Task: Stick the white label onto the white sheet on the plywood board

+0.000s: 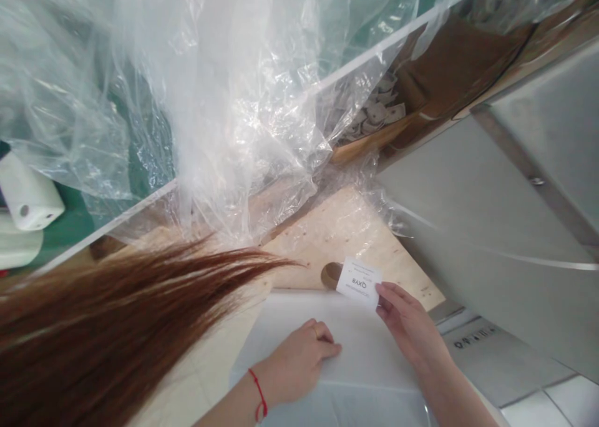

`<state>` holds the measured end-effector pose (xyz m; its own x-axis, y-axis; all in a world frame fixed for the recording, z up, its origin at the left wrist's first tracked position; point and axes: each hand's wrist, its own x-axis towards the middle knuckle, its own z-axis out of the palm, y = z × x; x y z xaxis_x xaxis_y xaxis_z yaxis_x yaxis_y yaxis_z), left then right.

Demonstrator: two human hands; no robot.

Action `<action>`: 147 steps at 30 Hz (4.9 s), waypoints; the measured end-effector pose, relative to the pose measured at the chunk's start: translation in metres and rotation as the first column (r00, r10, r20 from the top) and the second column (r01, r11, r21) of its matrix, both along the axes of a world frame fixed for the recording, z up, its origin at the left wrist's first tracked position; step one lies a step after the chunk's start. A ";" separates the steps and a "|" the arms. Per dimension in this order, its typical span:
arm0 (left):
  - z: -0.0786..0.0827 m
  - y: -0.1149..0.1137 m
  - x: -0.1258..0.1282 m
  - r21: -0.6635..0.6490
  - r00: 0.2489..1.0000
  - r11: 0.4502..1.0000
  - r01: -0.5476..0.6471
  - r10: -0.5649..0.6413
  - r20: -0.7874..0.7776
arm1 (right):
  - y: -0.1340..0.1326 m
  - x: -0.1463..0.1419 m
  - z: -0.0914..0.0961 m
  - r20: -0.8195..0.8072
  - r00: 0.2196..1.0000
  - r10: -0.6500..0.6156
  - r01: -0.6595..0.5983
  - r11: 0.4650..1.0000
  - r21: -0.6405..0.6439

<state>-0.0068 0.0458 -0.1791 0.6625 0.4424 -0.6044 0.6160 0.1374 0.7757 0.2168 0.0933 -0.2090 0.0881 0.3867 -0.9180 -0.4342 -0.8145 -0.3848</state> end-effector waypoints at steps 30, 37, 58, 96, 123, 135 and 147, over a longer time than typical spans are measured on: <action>0.004 -0.010 -0.001 0.068 0.993 0.998 -0.004 0.012 -0.116 | 0.002 0.000 -0.002 0.015 1.000 -0.007 0.008 1.000 -0.022; 0.008 -0.012 0.000 0.071 0.998 0.997 -0.030 0.034 -0.053 | 0.002 0.000 -0.001 0.015 1.000 -0.014 0.014 1.000 -0.020; -0.001 -0.005 -0.006 -0.005 0.986 0.996 -0.085 0.085 0.147 | 0.002 0.000 -0.001 0.000 1.000 0.025 -0.025 1.000 -0.009; 0.010 -0.012 0.026 0.367 0.964 0.892 0.265 -0.252 -0.084 | 0.000 0.002 -0.004 0.003 1.000 -0.018 0.018 1.000 -0.014; 0.023 -0.041 -0.005 0.123 0.985 0.992 -0.010 0.031 -0.169 | 0.005 -0.004 0.006 0.024 0.999 0.029 -0.028 0.999 -0.022; 0.018 0.003 -0.010 -0.108 0.489 0.484 -0.868 0.801 -0.346 | -0.010 -0.017 0.030 -0.108 0.975 0.192 -0.200 0.978 -0.065; 0.007 0.014 0.001 -0.330 0.389 0.255 -0.909 0.803 -0.451 | -0.016 -0.035 0.027 0.165 0.835 0.525 -0.515 0.851 -0.103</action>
<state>-0.0060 0.0594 -0.1723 -0.0538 0.3195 -0.9461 -0.0013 0.9474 0.3200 0.1820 0.0772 -0.1816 0.0534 0.3746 -0.9257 0.1316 -0.9215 -0.3653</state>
